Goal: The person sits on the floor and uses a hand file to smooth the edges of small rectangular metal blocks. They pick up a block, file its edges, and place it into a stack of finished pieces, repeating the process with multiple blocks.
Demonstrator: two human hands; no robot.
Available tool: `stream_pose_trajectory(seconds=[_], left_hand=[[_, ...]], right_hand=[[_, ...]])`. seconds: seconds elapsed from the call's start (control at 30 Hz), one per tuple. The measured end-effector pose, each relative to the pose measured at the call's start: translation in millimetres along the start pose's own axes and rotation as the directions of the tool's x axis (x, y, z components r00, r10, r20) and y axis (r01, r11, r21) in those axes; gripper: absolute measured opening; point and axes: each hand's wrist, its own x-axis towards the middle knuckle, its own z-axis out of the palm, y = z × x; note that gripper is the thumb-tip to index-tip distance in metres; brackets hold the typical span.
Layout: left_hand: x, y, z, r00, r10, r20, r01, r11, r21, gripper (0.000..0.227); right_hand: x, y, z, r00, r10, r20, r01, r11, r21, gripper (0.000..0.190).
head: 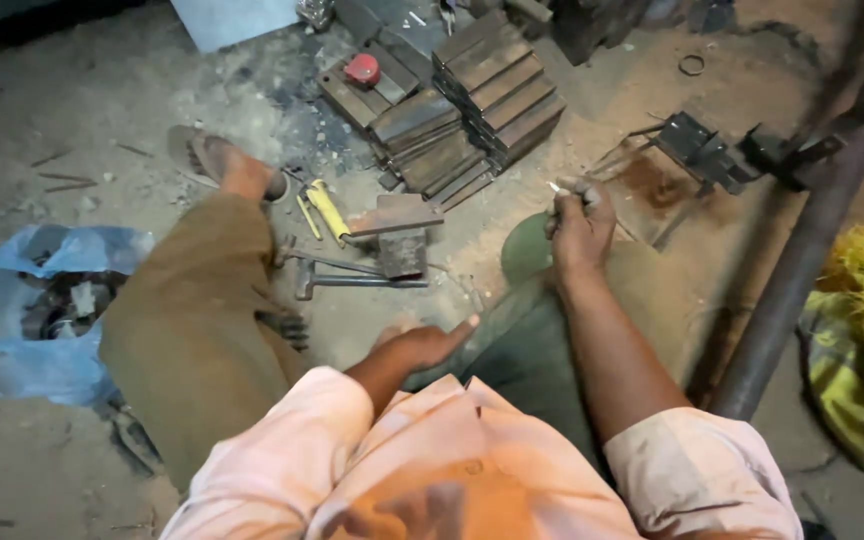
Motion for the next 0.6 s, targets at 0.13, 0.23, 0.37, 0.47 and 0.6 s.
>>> stream_pose_trajectory(seconds=[0.13,0.23,0.37,0.47,0.6], left_hand=[[-5.2,-31.0,6.3,0.999,-0.034,0.023,0.035,0.997,-0.061,0.108],[7.5,-49.4,14.9,0.996,-0.086,0.006,0.085,0.982,-0.167,0.105],[31.0,-59.0,22.3,0.994,-0.103,0.023,0.103,0.994,0.03,0.097],[39.8,-58.9,7.7,0.999,-0.017,0.045,0.01,0.987,0.16,0.085],[11.7,-28.5,-50.6,0.983,0.091,-0.159,-0.077,0.993,0.091,0.067]], right_hand=[[9.8,33.4,15.3,0.968,0.25,-0.022,-0.24,0.946,0.218,0.014],[11.0,51.0,37.0,0.952,0.304,0.044,-0.307,0.935,0.176,0.015],[5.8,65.1,35.5,0.954,0.245,0.174,-0.25,0.968,0.007,0.018],[13.0,85.9,16.8,0.931,0.316,0.184,-0.32,0.947,-0.008,0.017],[28.2,142.6,-9.0,0.929,0.328,0.173,-0.354,0.924,0.145,0.012]])
